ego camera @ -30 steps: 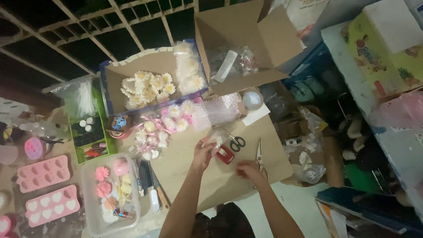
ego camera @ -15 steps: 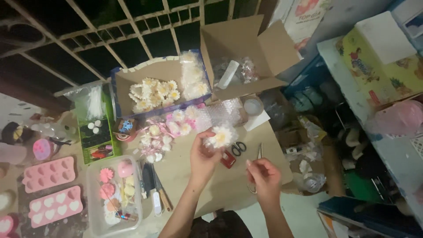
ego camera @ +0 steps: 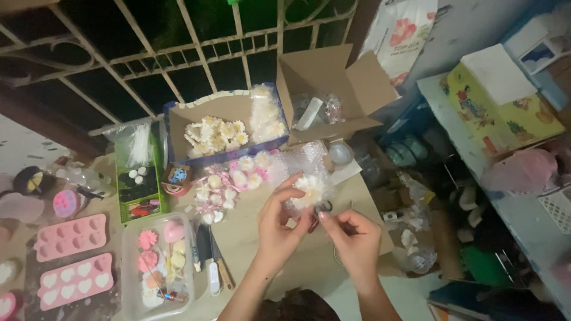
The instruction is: The person cuts a sheet of bubble wrap using scissors and wraps a small flower-shaped object in the bubble wrap.
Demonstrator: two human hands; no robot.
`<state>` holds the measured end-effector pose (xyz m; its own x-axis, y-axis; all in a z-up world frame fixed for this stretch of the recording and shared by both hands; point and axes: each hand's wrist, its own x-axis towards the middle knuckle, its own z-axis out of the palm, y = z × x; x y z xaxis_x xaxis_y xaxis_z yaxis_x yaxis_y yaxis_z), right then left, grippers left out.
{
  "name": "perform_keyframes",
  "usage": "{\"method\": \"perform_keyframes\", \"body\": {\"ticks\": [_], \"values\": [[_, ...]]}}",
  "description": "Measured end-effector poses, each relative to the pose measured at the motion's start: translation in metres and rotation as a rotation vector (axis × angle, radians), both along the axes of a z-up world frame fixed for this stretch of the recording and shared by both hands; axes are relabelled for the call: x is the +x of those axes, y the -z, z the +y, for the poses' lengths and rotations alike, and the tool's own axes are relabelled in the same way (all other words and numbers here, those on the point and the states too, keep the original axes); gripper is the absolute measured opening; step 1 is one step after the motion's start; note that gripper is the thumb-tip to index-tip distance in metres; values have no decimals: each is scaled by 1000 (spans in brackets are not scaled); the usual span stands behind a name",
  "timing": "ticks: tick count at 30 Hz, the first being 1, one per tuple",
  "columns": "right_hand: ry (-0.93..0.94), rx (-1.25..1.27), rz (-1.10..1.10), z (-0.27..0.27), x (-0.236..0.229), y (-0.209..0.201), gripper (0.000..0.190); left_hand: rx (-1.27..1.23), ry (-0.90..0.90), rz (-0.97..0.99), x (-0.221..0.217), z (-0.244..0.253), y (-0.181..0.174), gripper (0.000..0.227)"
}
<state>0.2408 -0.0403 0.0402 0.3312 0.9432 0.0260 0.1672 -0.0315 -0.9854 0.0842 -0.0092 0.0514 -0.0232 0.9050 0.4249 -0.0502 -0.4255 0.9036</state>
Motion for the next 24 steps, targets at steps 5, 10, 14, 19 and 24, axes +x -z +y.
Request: {"method": "perform_keyframes", "body": {"ticks": [5,10,14,19,24], "values": [[-33,105,0,3,-3,-7,25,-46,-4,48,-4,-6,-9,32],[-36,81,-123,7,-4,-6,30,-100,36,-2,-5,-7,-15,37],[-72,46,-45,5,-7,-6,23,-166,119,-350,0,-6,2,44],[-211,104,62,4,-5,-4,11,-281,-18,-492,-1,3,3,37],[-237,134,8,5,-5,8,14,-620,223,-755,-15,7,9,31]]}}
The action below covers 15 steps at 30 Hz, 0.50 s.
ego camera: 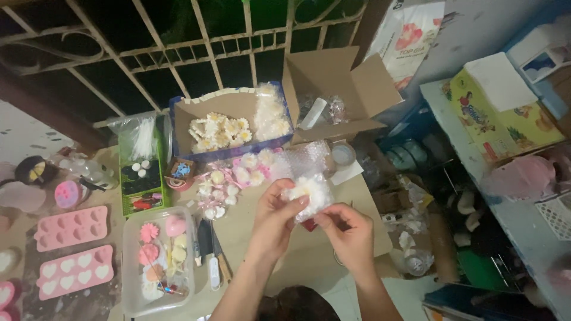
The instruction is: The person cuts a sheet of bubble wrap using scissors and wraps a small flower-shaped object in the bubble wrap.
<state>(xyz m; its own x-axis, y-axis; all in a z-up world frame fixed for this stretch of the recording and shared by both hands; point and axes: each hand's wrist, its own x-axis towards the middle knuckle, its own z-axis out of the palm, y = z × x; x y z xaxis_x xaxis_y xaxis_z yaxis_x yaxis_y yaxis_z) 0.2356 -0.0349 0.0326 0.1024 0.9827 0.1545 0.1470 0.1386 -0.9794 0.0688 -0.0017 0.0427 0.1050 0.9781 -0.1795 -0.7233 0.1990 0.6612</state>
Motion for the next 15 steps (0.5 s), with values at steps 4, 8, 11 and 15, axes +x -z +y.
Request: {"method": "perform_keyframes", "body": {"ticks": [4,8,11,15], "values": [[31,62,-79,-1,-8,-2,14,-24,156,-55,-17,7,-5,30],[56,234,-282,-7,-12,11,13,-45,266,-19,-30,1,25,31],[62,382,-385,-16,-11,49,19,-82,340,-53,-38,-9,53,35],[93,268,-360,-25,-9,89,49,-414,520,-32,-49,-28,83,55]]}}
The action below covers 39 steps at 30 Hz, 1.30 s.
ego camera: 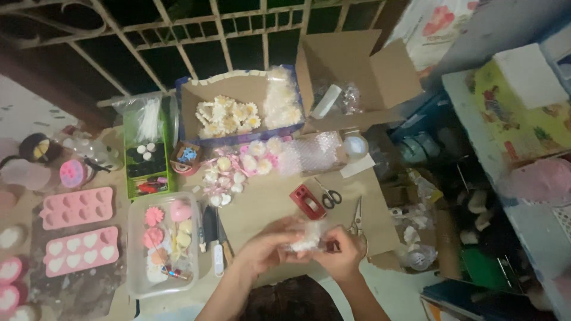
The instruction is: The person cuts a sheet of bubble wrap using scissors and wraps a small flower-shaped object in the bubble wrap.
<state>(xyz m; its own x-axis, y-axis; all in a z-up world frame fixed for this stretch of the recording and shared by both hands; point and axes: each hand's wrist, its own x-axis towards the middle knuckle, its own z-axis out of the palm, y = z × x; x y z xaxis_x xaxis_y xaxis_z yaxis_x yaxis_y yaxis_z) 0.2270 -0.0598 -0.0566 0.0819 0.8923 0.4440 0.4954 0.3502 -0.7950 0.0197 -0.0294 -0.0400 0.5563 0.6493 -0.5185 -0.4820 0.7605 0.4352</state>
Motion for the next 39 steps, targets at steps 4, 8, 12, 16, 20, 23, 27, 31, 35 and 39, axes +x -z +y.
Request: {"method": "perform_keyframes", "body": {"ticks": [4,8,12,16,20,23,27,31,35,39], "values": [[-135,-54,-52,1,3,35,43,-133,66,-88,-11,-9,41,60],[-207,-295,-273,22,3,50,27,0,12,159,-11,1,112,51],[-140,-419,-152,53,6,69,24,162,-309,672,-19,39,186,48],[-104,-474,-143,103,-9,45,23,245,-298,1145,-22,106,192,68],[-139,-744,-244,165,-39,17,23,544,-245,1299,-13,163,207,73],[-137,-678,-225,217,-58,20,21,628,-148,1216,-9,187,223,70],[-117,-339,-98,277,-69,28,18,1091,-319,1612,-12,193,216,69],[-105,-510,-193,281,-55,86,21,1063,-319,1580,-36,182,188,56],[-10,-626,-577,256,-38,141,25,932,-392,1536,-44,171,182,36],[-4,-89,-608,258,-52,115,35,835,-475,1464,-34,160,182,23]]}}
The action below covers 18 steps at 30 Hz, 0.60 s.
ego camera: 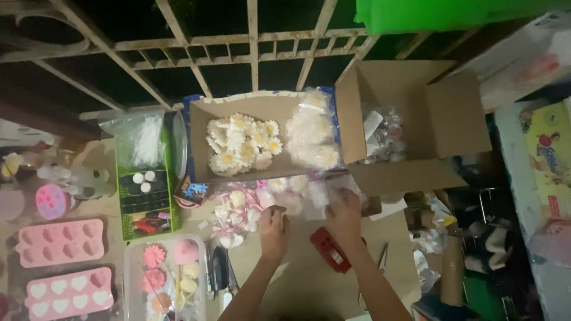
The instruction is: The person cuts a sheet of bubble wrap using scissors and wraps a small flower-shaped object in the bubble wrap.
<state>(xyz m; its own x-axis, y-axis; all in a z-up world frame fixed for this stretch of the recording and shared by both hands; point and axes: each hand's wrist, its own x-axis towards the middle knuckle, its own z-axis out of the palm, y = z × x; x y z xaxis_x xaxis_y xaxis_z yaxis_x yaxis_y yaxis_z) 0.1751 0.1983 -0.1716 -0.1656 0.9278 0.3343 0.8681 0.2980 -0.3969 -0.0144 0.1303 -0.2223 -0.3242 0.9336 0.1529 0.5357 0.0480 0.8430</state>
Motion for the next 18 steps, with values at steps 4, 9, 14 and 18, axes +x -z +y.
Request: {"method": "perform_keyframes", "body": {"ticks": [4,9,14,18], "values": [[-69,72,-94,10,13,24,45,40,73,3,23,-8,11,20],[12,-401,-58,11,57,91,34,-252,212,-390,54,3,30,26],[6,-281,105,4,56,64,19,-571,107,-853,87,41,41,40],[-39,-436,230,2,63,51,13,-572,80,-825,105,59,62,39]]}}
